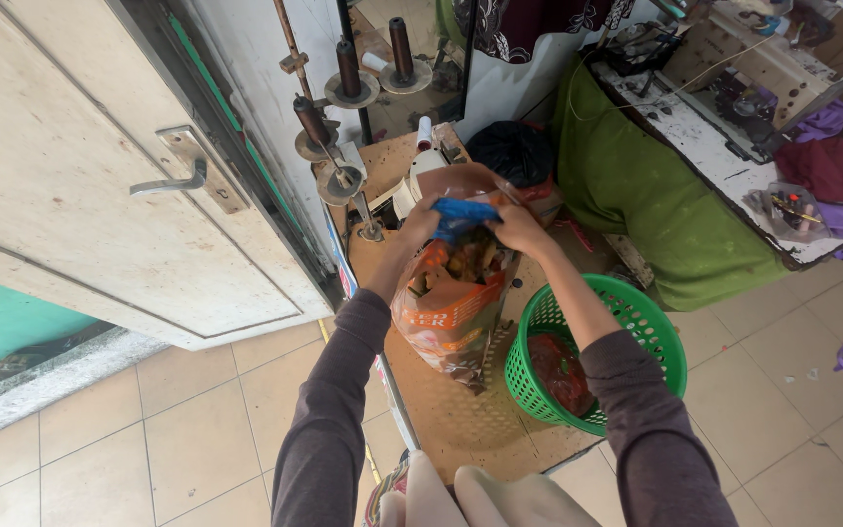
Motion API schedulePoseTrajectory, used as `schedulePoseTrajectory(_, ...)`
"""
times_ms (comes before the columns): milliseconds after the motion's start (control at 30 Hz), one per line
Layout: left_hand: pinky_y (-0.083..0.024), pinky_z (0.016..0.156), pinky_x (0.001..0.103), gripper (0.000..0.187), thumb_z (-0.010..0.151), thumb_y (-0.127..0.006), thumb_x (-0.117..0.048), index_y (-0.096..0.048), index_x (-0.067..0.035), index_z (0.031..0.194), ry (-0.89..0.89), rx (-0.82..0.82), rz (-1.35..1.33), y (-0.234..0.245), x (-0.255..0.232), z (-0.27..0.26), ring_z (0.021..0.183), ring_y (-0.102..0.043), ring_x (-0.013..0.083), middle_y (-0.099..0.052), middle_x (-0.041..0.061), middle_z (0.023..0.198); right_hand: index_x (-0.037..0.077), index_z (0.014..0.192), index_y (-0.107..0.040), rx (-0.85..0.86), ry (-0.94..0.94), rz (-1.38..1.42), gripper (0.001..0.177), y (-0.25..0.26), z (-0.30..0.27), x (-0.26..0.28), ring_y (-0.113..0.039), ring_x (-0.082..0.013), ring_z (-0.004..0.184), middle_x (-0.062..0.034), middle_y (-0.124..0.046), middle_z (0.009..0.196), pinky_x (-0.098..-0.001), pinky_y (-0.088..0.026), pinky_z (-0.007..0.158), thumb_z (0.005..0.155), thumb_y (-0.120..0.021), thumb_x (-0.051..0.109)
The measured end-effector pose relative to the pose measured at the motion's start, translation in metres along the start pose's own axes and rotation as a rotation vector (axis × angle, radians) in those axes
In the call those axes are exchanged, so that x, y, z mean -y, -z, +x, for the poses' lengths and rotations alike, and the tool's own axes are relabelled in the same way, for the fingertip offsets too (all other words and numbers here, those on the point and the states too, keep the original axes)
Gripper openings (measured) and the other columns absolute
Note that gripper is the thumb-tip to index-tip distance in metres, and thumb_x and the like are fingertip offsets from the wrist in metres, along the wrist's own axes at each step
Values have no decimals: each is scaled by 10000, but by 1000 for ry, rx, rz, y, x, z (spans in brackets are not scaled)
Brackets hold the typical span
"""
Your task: The person transfers green leafy vegetables from a blue plastic bag and a red plastic bag into a larger orange-and-white branded bag. The person handles the vegetables by hand, moving them from the smaller bags into the larger bag, then places the filled bag on the floor.
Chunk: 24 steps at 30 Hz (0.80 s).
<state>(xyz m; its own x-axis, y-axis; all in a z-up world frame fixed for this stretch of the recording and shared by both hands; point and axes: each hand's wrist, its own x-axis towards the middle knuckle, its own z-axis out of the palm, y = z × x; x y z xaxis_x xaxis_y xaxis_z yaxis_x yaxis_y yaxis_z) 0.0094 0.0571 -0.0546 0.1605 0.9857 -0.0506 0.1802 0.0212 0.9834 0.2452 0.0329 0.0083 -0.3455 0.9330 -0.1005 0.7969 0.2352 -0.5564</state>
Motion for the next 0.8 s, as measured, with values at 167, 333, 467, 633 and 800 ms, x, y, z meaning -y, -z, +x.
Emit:
schedulePoseTrajectory(167, -524, 909, 367, 499, 898, -619, -145, -499, -42, 1370, 101, 103, -102, 6, -49, -32, 1045, -637, 246, -656, 131, 1169, 138, 1454, -545, -57, -104, 629, 411, -9, 17, -14, -544, -247, 1324, -99, -623, 1410, -445, -400, 1133, 1049, -531, 209)
schedulePoseTrajectory(333, -533, 916, 368, 422, 760, -762, -196, -708, 2, 1129, -74, 102, 399, 10, -65, -39, 979, -690, 246, -719, 131, 1047, 173, 1417, -510, 39, -157, 1176, 402, 5, 15, -1, -590, -228, 1212, -73, -628, 1277, -430, -498, 1041, 1014, -511, 187)
schedulePoseTrajectory(467, -527, 929, 376, 302, 822, -714, -115, -742, -16, 1106, -54, 93, 159, 18, -61, -29, 983, -678, 248, -721, 137, 1035, 77, 1356, -476, 31, 39, 969, 397, 24, -1, 14, -577, -252, 1255, -135, -588, 1232, -423, -507, 1068, 980, -593, 123)
schedulePoseTrajectory(633, -556, 944, 386, 609, 742, -720, 42, -499, -75, 1297, -115, 111, -118, 12, -72, -39, 1054, -681, 260, -659, 150, 1164, 206, 1349, -443, -78, 73, 730, 524, 58, -42, 52, -599, -277, 1254, -119, -607, 1296, -425, -488, 1069, 893, -675, 94)
schedulePoseTrajectory(800, -596, 990, 471, 895, 649, -815, 25, -283, -112, 1356, -251, 59, -35, -16, -73, -47, 1183, -650, 376, -580, 265, 1299, 106, 1202, -599, -193, 299, 215, 403, 41, -55, 70, -548, -324, 1304, -131, -557, 1354, -417, -467, 1081, 840, -744, 6)
